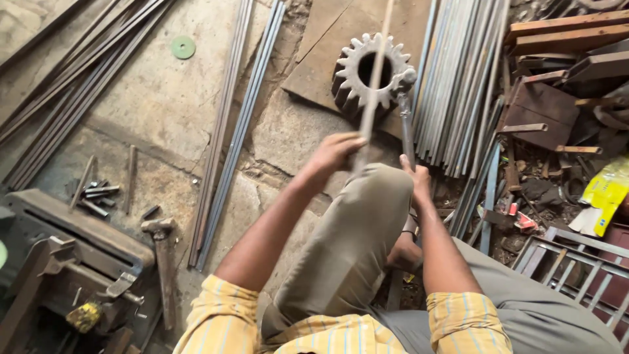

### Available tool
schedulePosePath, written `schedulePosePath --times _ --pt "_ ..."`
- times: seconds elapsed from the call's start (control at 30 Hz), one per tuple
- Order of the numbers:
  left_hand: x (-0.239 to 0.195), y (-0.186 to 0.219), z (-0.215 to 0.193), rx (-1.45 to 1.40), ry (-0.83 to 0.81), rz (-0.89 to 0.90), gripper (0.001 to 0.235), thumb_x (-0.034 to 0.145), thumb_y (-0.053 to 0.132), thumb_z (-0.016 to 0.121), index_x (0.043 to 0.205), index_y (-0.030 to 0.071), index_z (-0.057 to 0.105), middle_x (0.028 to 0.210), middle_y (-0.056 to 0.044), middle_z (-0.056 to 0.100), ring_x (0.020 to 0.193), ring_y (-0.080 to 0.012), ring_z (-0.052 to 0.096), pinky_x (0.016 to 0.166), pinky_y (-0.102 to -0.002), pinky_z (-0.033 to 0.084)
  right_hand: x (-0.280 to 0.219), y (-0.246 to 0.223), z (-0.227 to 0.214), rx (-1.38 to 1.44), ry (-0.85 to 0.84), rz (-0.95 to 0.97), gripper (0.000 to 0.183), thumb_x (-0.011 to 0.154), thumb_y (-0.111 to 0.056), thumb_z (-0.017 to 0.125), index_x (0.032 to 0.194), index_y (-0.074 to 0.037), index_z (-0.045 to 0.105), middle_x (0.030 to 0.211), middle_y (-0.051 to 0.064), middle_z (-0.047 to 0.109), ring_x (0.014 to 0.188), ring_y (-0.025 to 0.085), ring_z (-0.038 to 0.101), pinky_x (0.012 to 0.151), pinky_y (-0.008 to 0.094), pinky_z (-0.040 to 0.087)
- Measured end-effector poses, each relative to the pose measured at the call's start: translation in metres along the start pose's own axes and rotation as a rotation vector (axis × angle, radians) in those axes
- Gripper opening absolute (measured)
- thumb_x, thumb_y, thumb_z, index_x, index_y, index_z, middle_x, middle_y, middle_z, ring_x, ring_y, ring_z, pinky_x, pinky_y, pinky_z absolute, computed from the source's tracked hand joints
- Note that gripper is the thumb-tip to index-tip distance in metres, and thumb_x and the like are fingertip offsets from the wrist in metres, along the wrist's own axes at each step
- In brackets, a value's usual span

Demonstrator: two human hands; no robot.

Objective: The person straightens metal rods by placing them against a large gear on the floor and striking them with a hammer. The person handles several rods one by one, repositioning them and hitting them until they are straight.

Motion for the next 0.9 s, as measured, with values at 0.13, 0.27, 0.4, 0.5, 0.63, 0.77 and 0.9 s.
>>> schedulePosePath --times 0.13,0.27,0.4,0.5,0.63,0.77,0.9 --pt "-0.019 0.08 0.104 -0.599 -0.37 0.121 0.054 0.105 0.017 0.057 0.153 -0.005 0.042 0.145 -0.02 0.06 0.086 -0.0156 0.072 0.081 -0.031 0.063 0.007 0.0 0.005 0.021 -0.022 -0.17 0.05 0.098 -0.048 0.06 0.108 0.001 0.063 0.096 0.015 0.065 0.09 0.021 0.062 0.078 0.04 0.048" --pt "-0.031 0.119 0.153 -0.78 -0.541 0.226 0.052 0.114 0.02 0.055 0.155 -0.009 0.04 0.149 -0.024 0.054 0.084 -0.0186 0.075 0.081 -0.028 0.062 0.014 0.008 0.008 0.008 -0.03 -0.342 0.047 0.101 -0.036 0.059 0.13 0.0 0.054 0.12 0.016 0.06 0.111 0.021 0.057 0.09 0.038 0.045" --pt "-0.02 0.122 0.168 -0.866 -0.557 0.25 0.041 0.117 0.021 0.052 0.146 -0.008 0.046 0.143 -0.026 0.055 0.08 -0.0173 0.074 0.077 -0.027 0.062 0.023 0.022 0.014 0.074 -0.083 -0.355 0.055 0.106 -0.031 0.053 0.151 -0.005 0.037 0.147 0.013 0.046 0.135 0.018 0.043 0.107 0.034 0.036" --pt "-0.01 0.118 0.176 -0.915 -0.574 0.285 0.033 0.12 0.026 0.05 0.134 -0.004 0.053 0.134 -0.027 0.061 0.079 -0.017 0.074 0.076 -0.029 0.062 0.028 0.04 0.026 0.288 -0.211 -0.259 0.061 0.11 -0.035 0.046 0.161 -0.01 0.025 0.161 0.009 0.036 0.148 0.014 0.032 0.117 0.03 0.03" --pt "0.005 0.11 0.185 -0.93 -0.574 0.307 0.034 0.121 0.032 0.053 0.117 -0.001 0.057 0.121 -0.025 0.069 0.081 -0.0174 0.074 0.077 -0.031 0.062 0.032 0.06 0.028 0.592 -0.316 -0.151 0.053 0.109 -0.038 0.048 0.15 -0.008 0.031 0.148 0.008 0.039 0.136 0.014 0.035 0.108 0.031 0.032" --pt "0.01 0.111 0.191 -0.897 -0.524 0.294 0.039 0.115 0.044 0.056 0.11 0.005 0.055 0.103 -0.02 0.072 0.077 -0.0189 0.073 0.077 -0.034 0.062 0.037 0.063 0.023 0.654 -0.308 -0.158 0.047 0.109 -0.041 0.05 0.138 -0.006 0.036 0.134 0.007 0.043 0.123 0.014 0.039 0.1 0.032 0.034" --pt "0.006 0.122 0.195 -0.778 -0.456 0.31 0.052 0.103 0.06 0.059 0.102 0.009 0.054 0.086 -0.012 0.07 0.069 -0.0172 0.071 0.069 -0.034 0.062 0.043 0.058 0.024 0.655 -0.288 -0.179 0.044 0.109 -0.044 0.051 0.126 -0.005 0.042 0.12 0.007 0.046 0.111 0.015 0.042 0.091 0.033 0.036"
Point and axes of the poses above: each hand's wrist, its own x-axis towards the middle knuckle, its own z-axis out of the palm, y = z × x, the point moved 10 cm from there along x, towards the middle knuckle
